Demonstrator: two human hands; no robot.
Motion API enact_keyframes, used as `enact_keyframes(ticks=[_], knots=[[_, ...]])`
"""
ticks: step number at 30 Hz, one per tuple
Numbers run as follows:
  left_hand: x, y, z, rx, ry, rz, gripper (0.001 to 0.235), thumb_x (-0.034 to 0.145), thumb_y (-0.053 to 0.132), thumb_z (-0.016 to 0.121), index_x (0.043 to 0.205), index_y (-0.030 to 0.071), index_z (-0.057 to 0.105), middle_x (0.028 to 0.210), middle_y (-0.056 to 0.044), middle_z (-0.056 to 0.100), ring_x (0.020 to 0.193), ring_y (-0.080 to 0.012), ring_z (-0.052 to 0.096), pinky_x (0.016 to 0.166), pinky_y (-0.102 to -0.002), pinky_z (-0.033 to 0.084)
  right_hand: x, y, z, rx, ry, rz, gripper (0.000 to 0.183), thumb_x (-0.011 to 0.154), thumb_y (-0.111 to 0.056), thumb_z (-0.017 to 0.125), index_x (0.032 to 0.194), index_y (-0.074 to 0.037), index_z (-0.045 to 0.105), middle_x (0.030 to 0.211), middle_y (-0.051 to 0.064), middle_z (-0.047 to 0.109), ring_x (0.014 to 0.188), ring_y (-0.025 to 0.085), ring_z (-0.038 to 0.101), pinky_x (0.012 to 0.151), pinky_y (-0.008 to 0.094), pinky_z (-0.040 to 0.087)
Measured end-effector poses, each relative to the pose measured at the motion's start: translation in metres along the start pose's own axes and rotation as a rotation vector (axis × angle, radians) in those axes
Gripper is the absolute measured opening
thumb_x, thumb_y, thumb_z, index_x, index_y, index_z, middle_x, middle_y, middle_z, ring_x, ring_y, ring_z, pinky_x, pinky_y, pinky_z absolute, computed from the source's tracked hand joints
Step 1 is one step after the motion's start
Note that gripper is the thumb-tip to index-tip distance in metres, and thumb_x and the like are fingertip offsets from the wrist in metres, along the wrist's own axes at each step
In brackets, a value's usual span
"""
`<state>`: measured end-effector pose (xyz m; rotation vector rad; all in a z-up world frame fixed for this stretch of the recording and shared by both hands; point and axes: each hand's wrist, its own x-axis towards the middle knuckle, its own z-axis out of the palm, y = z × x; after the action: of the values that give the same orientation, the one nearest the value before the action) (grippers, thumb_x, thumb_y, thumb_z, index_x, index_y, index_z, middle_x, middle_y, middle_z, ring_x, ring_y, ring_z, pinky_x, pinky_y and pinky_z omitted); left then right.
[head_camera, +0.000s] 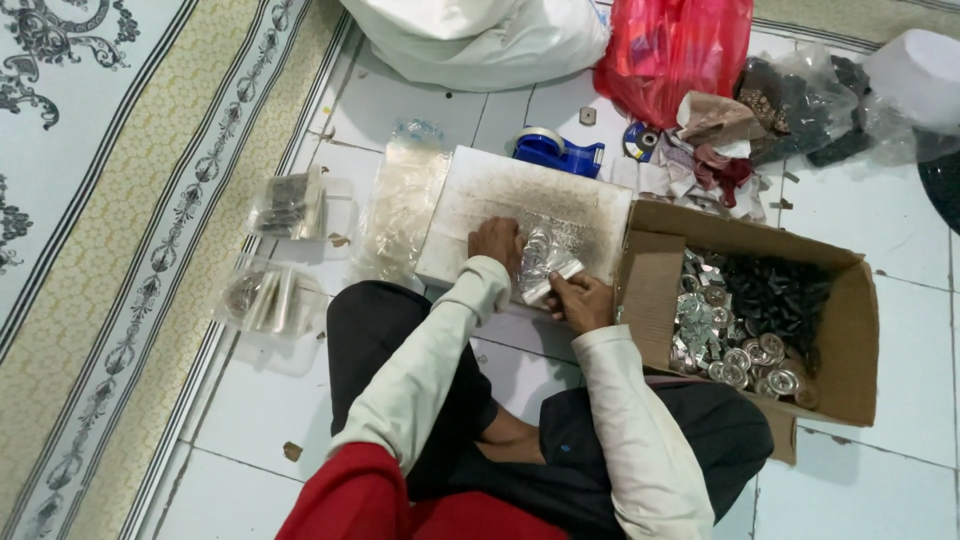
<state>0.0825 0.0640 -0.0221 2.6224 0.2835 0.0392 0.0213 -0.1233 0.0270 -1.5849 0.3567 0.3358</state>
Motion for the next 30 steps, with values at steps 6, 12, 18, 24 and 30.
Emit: enact_keyframes(ticks=[6,12,18,24,30], knots=[[0.004,0.006,-0.027,-0.251,-0.162,-0.157,0.022,0.089,0.031,0.069,0.104,0.019,0.080,0.098,-0.009,0.077,0.099,-0.0332,0.076,0.085,-0.048,0.061,0.010,0.017,0.000,0.017,0.032,-0.078,0.047,0.084,-0.018,0.087,0.104,0.017,0.062,0.076,0.025,0.067,0.058,0.029,0.070,0.044,0.040,0.062],[-0.018,-0.002,-0.020,-0.536,-0.045,-0.218,0.023,0.080,0.029,0.065,0.091,0.014,0.080,0.091,-0.012,0.079,0.096,-0.0371,0.077,0.082,-0.050,0.061,0.021,0.037,-0.008,-0.027,0.022,-0.099,0.030,0.084,-0.015,0.086,0.094,0.005,0.065,0.073,0.020,0.067,0.058,0.026,0.070,0.044,0.038,0.060],[-0.053,-0.043,-0.041,-0.606,-0.036,-0.230,0.021,0.079,0.029,0.066,0.089,0.017,0.080,0.090,-0.009,0.079,0.095,-0.0350,0.077,0.084,-0.048,0.061,-0.010,0.015,0.006,-0.126,-0.083,-0.111,0.025,0.086,-0.016,0.087,0.090,0.001,0.069,0.069,0.019,0.063,0.056,0.023,0.067,0.046,0.036,0.057],[-0.086,-0.112,-0.110,-0.633,0.095,-0.209,0.016,0.085,0.023,0.069,0.091,0.013,0.080,0.091,-0.014,0.079,0.098,-0.0399,0.075,0.084,-0.052,0.061,-0.057,-0.009,0.090,-0.115,-0.232,-0.146,0.031,0.088,-0.012,0.087,0.099,0.010,0.067,0.073,0.019,0.058,0.061,0.023,0.064,0.052,0.036,0.060],[-0.119,-0.231,-0.159,-0.468,0.104,-0.377,0.018,0.093,0.027,0.066,0.098,0.016,0.079,0.100,-0.010,0.079,0.102,-0.0341,0.075,0.088,-0.046,0.061,-0.097,-0.009,0.209,-0.193,-0.416,-0.190,0.029,0.088,-0.010,0.083,0.097,0.014,0.070,0.068,0.021,0.062,0.055,0.022,0.063,0.047,0.037,0.057]])
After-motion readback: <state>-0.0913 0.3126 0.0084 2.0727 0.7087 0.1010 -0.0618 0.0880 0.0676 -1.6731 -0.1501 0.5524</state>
